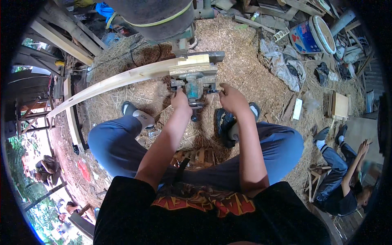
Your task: The person operates a mortising machine to cut rectangular holes into a wooden beam, using a hand wheel to adjust the position of the wood and a lever to plunge the bit into the material. The person marks the wood with a pencil before making the cuts.
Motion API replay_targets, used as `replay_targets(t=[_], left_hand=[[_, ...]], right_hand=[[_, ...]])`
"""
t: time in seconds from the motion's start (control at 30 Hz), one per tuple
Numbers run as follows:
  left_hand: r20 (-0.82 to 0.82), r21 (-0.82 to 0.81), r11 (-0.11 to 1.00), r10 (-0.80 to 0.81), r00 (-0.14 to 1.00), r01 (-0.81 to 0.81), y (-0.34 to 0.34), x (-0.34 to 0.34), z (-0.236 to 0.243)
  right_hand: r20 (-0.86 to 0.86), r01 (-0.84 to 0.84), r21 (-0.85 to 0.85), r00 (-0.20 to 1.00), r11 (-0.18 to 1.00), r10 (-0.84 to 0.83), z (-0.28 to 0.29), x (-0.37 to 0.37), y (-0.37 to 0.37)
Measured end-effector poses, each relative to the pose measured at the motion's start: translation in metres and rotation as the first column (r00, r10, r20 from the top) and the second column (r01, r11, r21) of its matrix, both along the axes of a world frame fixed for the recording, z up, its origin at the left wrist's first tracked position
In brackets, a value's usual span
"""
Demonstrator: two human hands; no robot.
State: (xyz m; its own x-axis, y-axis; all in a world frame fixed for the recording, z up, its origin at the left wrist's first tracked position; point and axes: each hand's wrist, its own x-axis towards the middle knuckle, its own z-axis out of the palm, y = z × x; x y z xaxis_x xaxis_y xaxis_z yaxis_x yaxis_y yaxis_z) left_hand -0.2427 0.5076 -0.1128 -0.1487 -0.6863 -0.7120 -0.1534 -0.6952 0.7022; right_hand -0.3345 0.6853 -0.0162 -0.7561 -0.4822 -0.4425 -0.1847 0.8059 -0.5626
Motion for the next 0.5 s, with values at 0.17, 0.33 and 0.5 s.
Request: replay_targets(t=[0.17, 0.33, 0.5], left_hand=[[-0.023, 0.291, 0.956, 0.055, 0.998, -0.046, -0.019, 0.01, -0.019], [-0.193, 0.436, 0.9, 0.061, 0.979, 0.03, -0.062, 0.025, -0.075], [0.412, -0.267, 0.768, -0.456, 0.789, 0.582, -0.009, 0.006, -0.02]], right_hand=[[0.003, 0.014, 0.06, 1.0, 0.998, -0.014, -0.002, 0.0, 0.008], [0.004, -0.058, 0.072, 0.998, 0.996, 0.058, -0.033, 0.002, -0.003], [0.149, -0.036, -0.067, 0.988, 0.997, 0.045, -0.062, 0.03, -0.001]])
